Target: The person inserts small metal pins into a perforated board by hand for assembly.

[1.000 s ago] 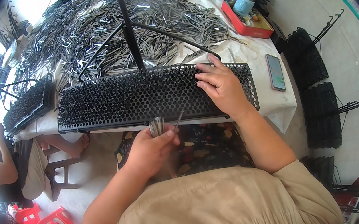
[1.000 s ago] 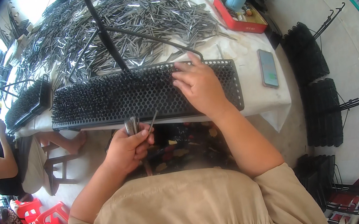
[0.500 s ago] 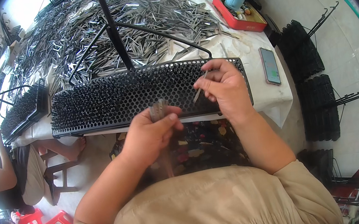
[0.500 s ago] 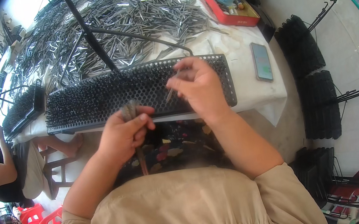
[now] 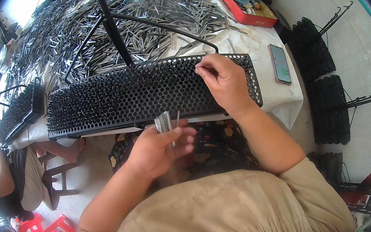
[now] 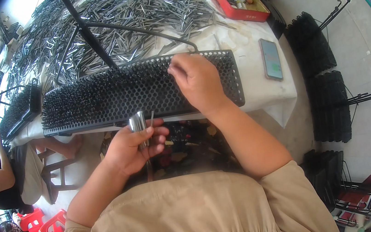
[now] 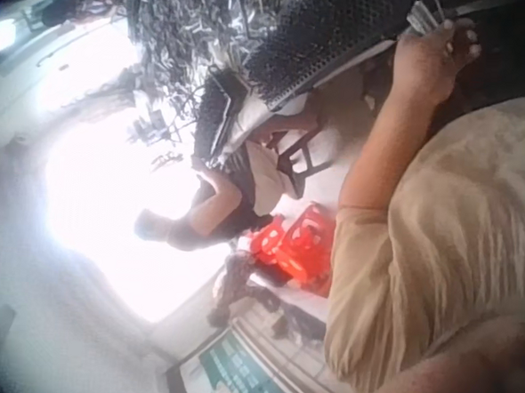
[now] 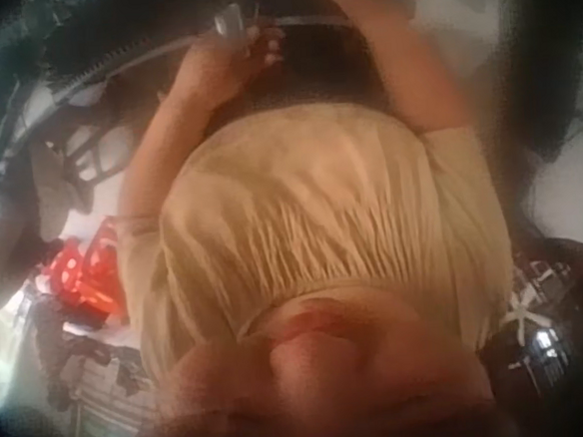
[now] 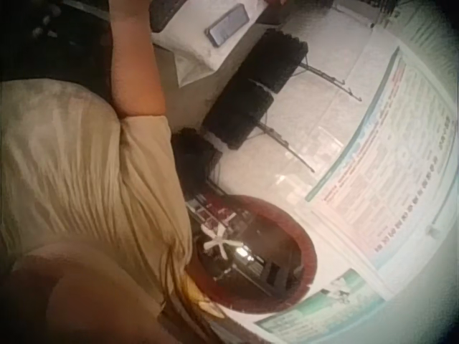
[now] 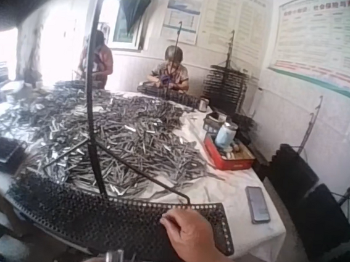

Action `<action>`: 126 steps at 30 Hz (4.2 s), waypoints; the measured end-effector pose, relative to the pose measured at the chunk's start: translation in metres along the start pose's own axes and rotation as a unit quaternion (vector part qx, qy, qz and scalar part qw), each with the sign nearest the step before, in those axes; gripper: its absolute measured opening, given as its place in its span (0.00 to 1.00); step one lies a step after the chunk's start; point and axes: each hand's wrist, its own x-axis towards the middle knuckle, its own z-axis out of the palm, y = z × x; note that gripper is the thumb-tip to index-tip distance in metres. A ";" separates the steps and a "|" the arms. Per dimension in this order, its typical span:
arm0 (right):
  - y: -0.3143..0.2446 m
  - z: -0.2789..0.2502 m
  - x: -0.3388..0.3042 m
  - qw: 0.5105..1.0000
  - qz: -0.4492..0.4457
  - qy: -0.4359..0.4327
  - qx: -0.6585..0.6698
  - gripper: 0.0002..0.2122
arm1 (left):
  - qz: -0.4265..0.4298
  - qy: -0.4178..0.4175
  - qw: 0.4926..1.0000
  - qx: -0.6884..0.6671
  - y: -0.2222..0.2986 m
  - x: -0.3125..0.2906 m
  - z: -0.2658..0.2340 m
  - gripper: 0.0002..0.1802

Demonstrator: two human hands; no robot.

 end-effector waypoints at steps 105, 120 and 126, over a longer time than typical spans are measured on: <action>-0.051 -0.030 -0.035 0.838 0.274 -0.385 0.273 0.07 | 0.096 0.004 0.960 0.263 -0.021 -0.004 0.011 0.09; 0.004 -0.029 -0.007 0.998 -0.012 0.041 -0.040 0.08 | 0.042 0.041 0.974 0.217 -0.018 -0.003 0.015 0.11; 0.004 -0.027 -0.006 0.995 -0.057 0.040 -0.074 0.06 | 0.040 0.035 0.977 0.205 -0.019 -0.001 0.012 0.10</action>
